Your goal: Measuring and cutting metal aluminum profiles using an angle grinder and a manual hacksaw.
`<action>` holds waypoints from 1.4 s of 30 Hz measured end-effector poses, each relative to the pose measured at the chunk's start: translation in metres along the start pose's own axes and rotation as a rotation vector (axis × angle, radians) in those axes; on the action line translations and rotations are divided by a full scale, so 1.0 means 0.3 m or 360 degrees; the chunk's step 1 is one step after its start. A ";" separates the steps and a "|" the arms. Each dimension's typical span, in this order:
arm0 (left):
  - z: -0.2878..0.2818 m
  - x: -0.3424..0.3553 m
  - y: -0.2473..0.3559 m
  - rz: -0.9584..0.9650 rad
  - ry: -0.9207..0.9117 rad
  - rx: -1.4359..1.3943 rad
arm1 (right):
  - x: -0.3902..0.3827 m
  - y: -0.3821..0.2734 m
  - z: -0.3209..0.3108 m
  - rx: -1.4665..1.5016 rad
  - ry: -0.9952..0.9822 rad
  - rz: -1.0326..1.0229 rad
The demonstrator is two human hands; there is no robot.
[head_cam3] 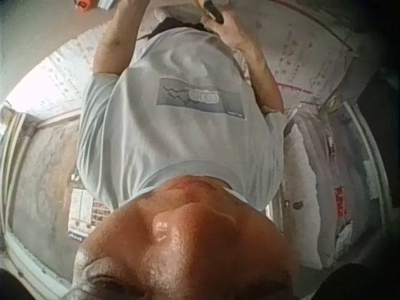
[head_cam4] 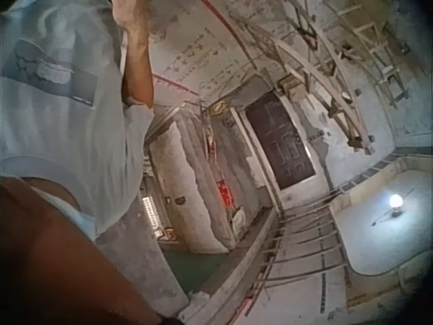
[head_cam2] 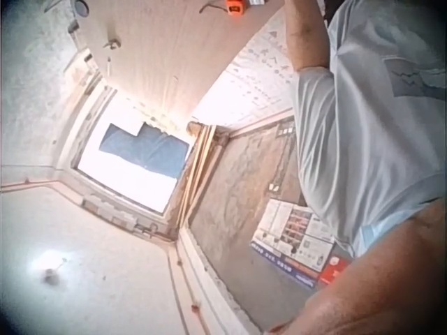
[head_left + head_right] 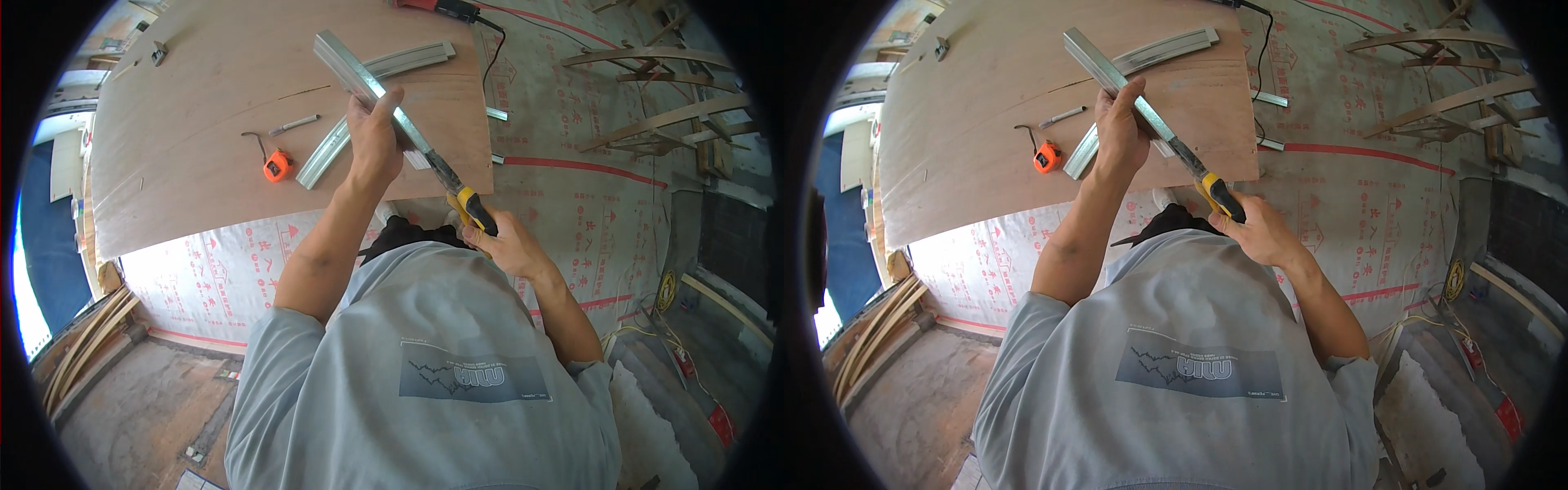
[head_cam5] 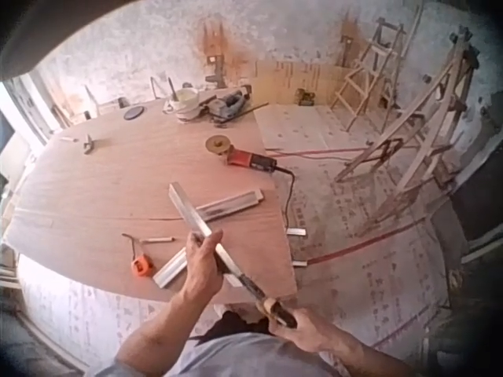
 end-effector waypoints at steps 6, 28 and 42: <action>-0.021 0.036 0.000 -0.0136 -0.0039 0.0034 | -0.018 -0.041 0.009 -0.0112 0.0134 -0.0010; 0.025 0.073 0.221 0.0141 -0.0439 0.0215 | -0.025 0.090 -0.041 0.0020 -0.0026 0.0176; -0.038 0.067 0.174 -0.0189 -0.0388 -0.0455 | -0.027 -0.094 -0.103 -0.0048 -0.0132 0.0041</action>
Point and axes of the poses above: each hand's wrist, its own x-axis towards the middle knuckle, its own z-axis out of the palm, y = z × x, the point moved 3 cm from there along x, towards the middle knuckle, and after that the axes turned 8 degrees about y, right-handed, at the moved point
